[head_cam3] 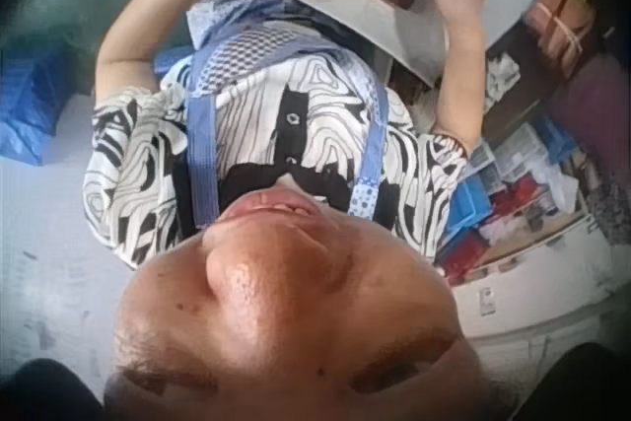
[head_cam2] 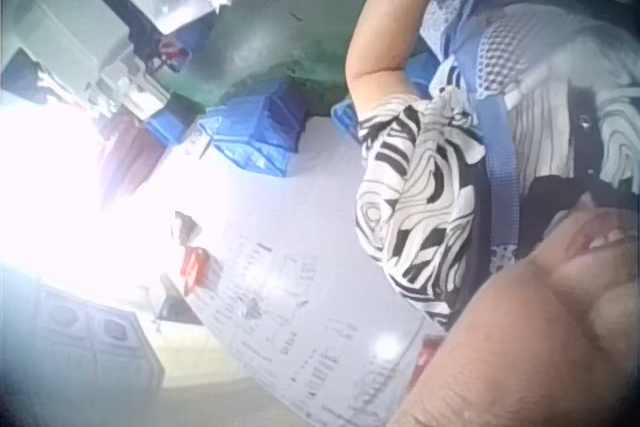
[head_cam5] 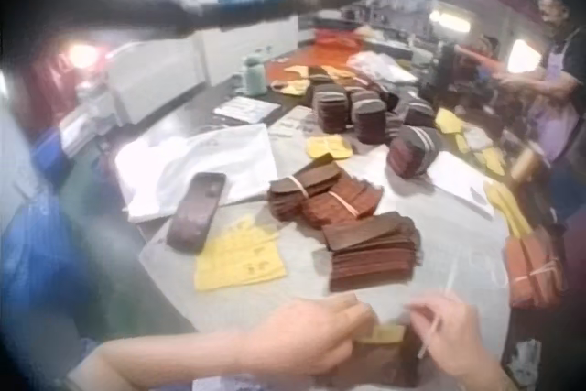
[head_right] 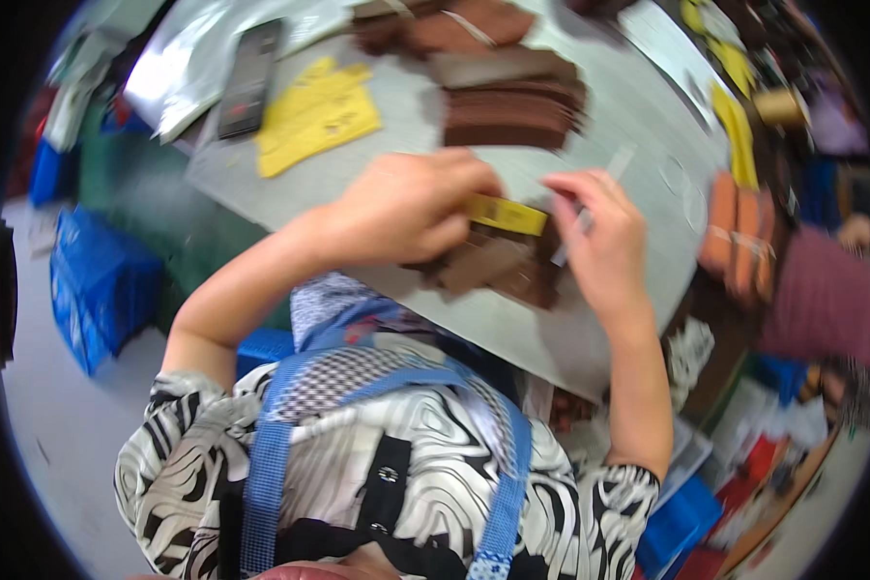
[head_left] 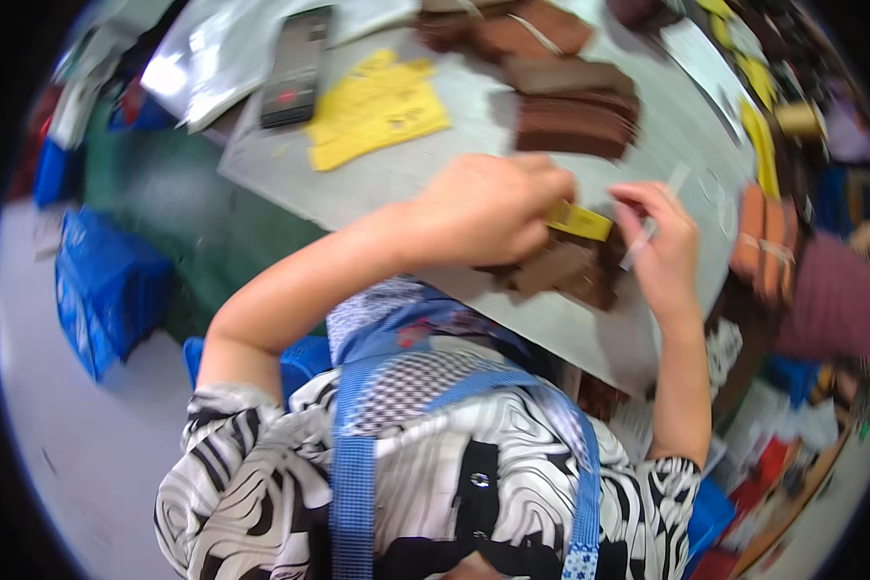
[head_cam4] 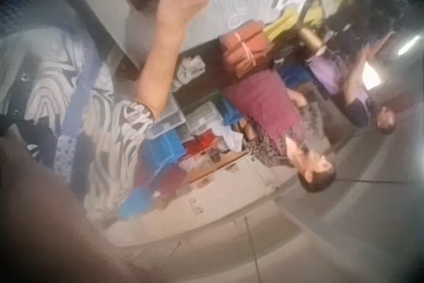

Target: Bundling stacks of leather shoe pieces together using a white cord and yellow tracking labels.

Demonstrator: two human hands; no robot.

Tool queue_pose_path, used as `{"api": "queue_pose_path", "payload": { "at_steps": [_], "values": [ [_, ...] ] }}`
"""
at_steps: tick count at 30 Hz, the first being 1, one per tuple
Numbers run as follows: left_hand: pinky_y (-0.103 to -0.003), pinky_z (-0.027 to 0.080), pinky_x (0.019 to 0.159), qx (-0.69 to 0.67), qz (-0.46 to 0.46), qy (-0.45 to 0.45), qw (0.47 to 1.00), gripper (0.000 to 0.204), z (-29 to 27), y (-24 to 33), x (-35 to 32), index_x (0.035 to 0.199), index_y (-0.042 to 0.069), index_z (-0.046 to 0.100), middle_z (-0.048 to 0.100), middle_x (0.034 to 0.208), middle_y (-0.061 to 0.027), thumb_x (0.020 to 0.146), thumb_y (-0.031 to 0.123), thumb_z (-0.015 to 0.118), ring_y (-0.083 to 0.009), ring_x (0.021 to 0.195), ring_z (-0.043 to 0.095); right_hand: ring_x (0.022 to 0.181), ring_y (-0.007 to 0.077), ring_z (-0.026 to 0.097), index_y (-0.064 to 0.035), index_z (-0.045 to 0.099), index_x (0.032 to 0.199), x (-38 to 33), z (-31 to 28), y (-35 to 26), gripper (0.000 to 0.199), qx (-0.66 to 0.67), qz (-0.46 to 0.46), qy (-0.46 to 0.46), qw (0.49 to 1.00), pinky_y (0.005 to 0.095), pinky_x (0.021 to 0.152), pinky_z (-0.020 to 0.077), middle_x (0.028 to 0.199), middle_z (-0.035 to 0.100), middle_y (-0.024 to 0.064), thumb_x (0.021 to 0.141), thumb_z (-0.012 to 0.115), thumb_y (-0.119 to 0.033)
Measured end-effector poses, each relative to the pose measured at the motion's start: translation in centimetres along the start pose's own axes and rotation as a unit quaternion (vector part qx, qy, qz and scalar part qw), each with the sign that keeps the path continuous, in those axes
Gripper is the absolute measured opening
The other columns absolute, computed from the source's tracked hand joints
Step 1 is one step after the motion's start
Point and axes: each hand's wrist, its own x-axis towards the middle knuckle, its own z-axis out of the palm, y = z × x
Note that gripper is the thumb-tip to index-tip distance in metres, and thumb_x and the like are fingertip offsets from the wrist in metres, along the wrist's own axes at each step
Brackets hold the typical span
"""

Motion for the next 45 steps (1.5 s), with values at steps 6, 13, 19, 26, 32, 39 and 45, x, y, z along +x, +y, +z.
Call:
{"api": "queue_pose_path", "payload": {
  "at_steps": [6,13,19,26,32,39,45],
  "values": [
    [-0.047,0.056,0.069,0.022,0.011,0.052,0.998,0.032,1.0,0.2,-0.6,0.119,0.013,0.062,0.062,0.1,-0.0121,0.087,0.017,0.064,-0.0352,0.085,0.069,0.109,0.0331,0.065,-0.0062,0.071,0.113,2.7,1.4,0.2,0.031,-0.1,-0.157,0.011,0.982,0.0428,0.094,0.0522,0.116,0.07,0.0112,0.085,0.071,0.005],
    [-0.046,0.057,0.07,-0.006,0.05,0.027,0.998,0.03,1.2,0.1,-1.2,0.114,0.012,0.065,0.061,0.102,-0.0116,0.086,0.019,0.072,-0.0339,0.086,0.069,0.105,0.0337,0.066,-0.0048,0.073,0.111,1.0,1.6,-0.9,0.025,-0.075,-0.078,0.017,0.994,0.0424,0.094,0.0524,0.112,0.069,0.013,0.087,0.072,0.002],
    [-0.044,0.056,0.077,-0.02,0.06,0.05,0.997,0.023,1.0,-0.6,-2.0,0.106,0.009,0.066,0.062,0.104,-0.0108,0.087,0.019,0.073,-0.0324,0.093,0.068,0.102,0.0326,0.066,-0.0034,0.072,0.111,-0.1,1.8,-1.7,0.024,-0.057,-0.011,0.01,0.998,0.0405,0.09,0.0526,0.108,0.068,0.0139,0.088,0.072,0.002],
    [-0.042,0.056,0.078,-0.014,0.033,0.085,0.996,0.017,0.2,-0.7,-3.0,0.101,0.007,0.066,0.063,0.104,-0.0093,0.088,0.016,0.071,-0.0299,0.096,0.067,0.105,0.0318,0.064,-0.0036,0.071,0.109,-2.6,0.3,-1.7,0.027,-0.067,-0.062,-0.021,0.996,0.0414,0.095,0.0506,0.109,0.068,0.0124,0.083,0.073,0.004],
    [-0.039,0.057,0.076,-0.004,0.058,0.117,0.991,0.014,0.2,-1.1,-3.6,0.097,0.007,0.068,0.062,0.103,-0.0074,0.086,0.016,0.07,-0.0269,0.098,0.066,0.121,0.0383,0.056,-0.0074,0.068,0.121,-3.9,-0.1,-2.7,0.05,-0.074,-0.08,-0.085,0.99,0.0503,0.105,0.0433,0.129,0.063,0.0151,0.076,0.084,-0.023],
    [-0.039,0.058,0.076,-0.003,0.029,0.127,0.991,0.015,0.2,-1.2,-4.6,0.099,0.007,0.068,0.062,0.103,-0.0068,0.087,0.016,0.068,-0.0258,0.099,0.066,0.138,0.0439,0.048,-0.0114,0.067,0.128,-5.7,1.3,-1.9,0.066,-0.13,-0.112,-0.105,0.98,0.0625,0.118,0.0305,0.148,0.055,0.0187,0.077,0.082,-0.051],
    [-0.041,0.057,0.077,0.008,0.034,0.106,0.994,0.02,-0.3,-1.3,-5.0,0.104,0.007,0.068,0.064,0.107,-0.01,0.085,0.012,0.07,-0.0295,0.097,0.067,0.132,0.0402,0.053,-0.0136,0.072,0.12,-6.2,1.9,-1.8,0.058,-0.12,-0.1,-0.05,0.986,0.0602,0.114,0.0359,0.141,0.06,0.0155,0.066,0.087,-0.029]
  ]
}}
